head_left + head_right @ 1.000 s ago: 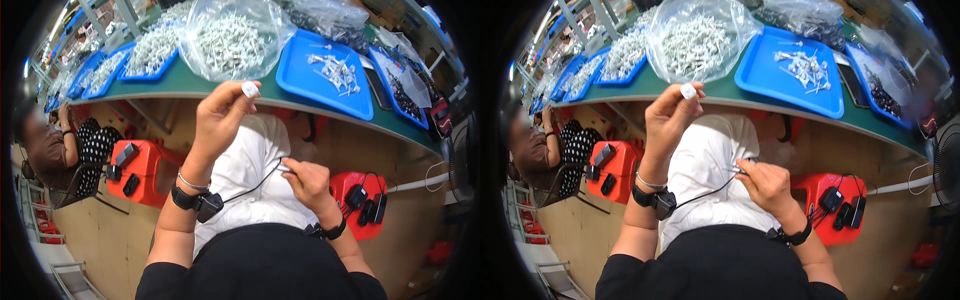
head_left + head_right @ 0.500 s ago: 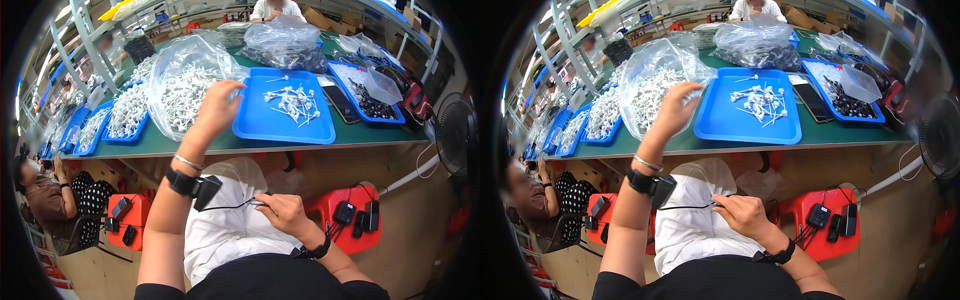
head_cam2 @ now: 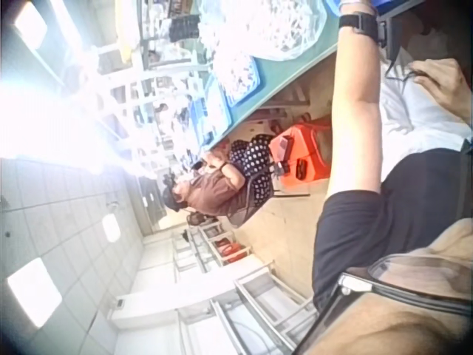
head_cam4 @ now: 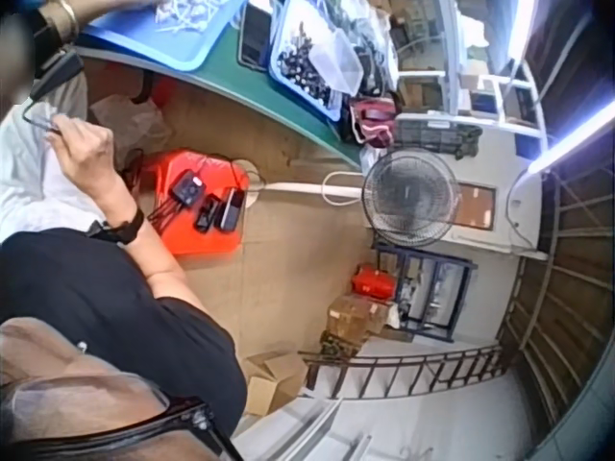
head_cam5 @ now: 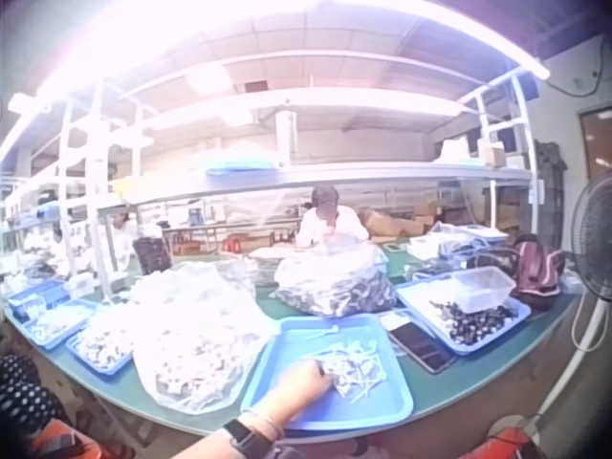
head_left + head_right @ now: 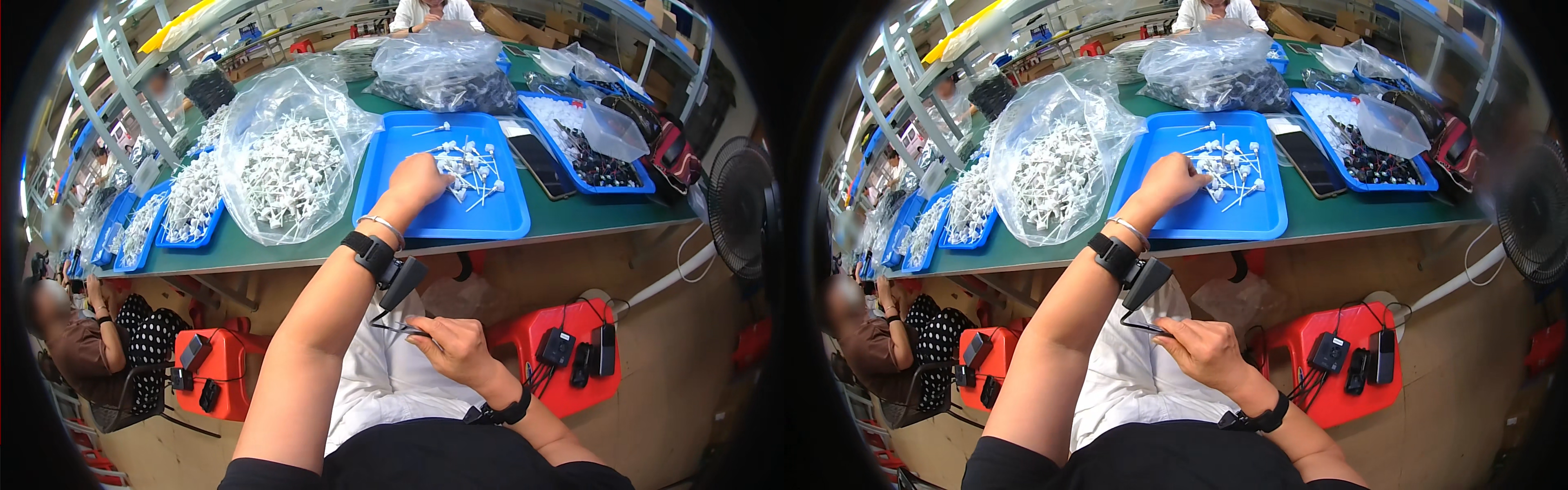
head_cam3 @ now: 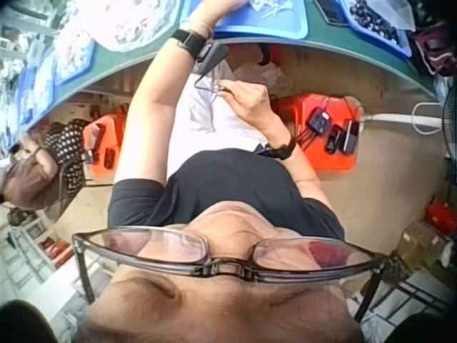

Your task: Assembling small white plastic components onto a black cord at a workbench in a manufacturing environment.

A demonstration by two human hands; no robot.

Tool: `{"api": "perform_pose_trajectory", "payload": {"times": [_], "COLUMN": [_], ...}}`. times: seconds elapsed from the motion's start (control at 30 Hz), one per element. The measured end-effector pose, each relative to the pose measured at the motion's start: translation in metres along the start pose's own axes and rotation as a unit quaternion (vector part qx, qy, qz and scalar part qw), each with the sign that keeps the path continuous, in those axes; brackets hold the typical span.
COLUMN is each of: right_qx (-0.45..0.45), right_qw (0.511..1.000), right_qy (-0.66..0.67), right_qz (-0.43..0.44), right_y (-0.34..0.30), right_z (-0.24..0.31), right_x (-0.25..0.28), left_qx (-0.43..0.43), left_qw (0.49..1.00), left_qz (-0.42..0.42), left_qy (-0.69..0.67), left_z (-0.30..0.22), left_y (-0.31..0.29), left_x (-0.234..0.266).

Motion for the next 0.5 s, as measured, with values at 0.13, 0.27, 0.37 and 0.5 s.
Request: {"api": "perform_pose_trajectory", "payload": {"times": [0.13,0.27,0.37,0.5], "right_qx": [-0.014,-0.018,-0.039,-0.076], "right_qw": [1.0,0.999,0.997,0.991], "right_qy": [0.002,0.027,0.057,0.108], "right_qz": [0.0,-0.008,-0.02,-0.032], "right_y": [0.001,0.0,-0.004,-0.009], "right_z": [-0.001,0.003,-0.003,-0.01], "right_x": [0.002,0.004,0.002,0.002], "left_qx": [0.034,0.021,-0.06,-0.119], "left_qw": [0.993,0.99,0.931,0.844], "left_qz": [0.047,0.012,-0.068,-0.048], "left_qy": [-0.104,-0.141,-0.352,-0.52], "left_z": [0.022,0.037,0.03,0.019], "left_y": [0.006,-0.004,-0.05,-0.152], "left_x": [-0.005,0.004,0.031,0.027]}}
Point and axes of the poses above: each hand's wrist, its own y-axis towards the middle knuckle, its own x-axis out of the back of the hand, z = x × y, the point moved 8 cm from there along y, towards the middle knuckle, and after that the axes turned 14 degrees about z, right-handed, at the moved point
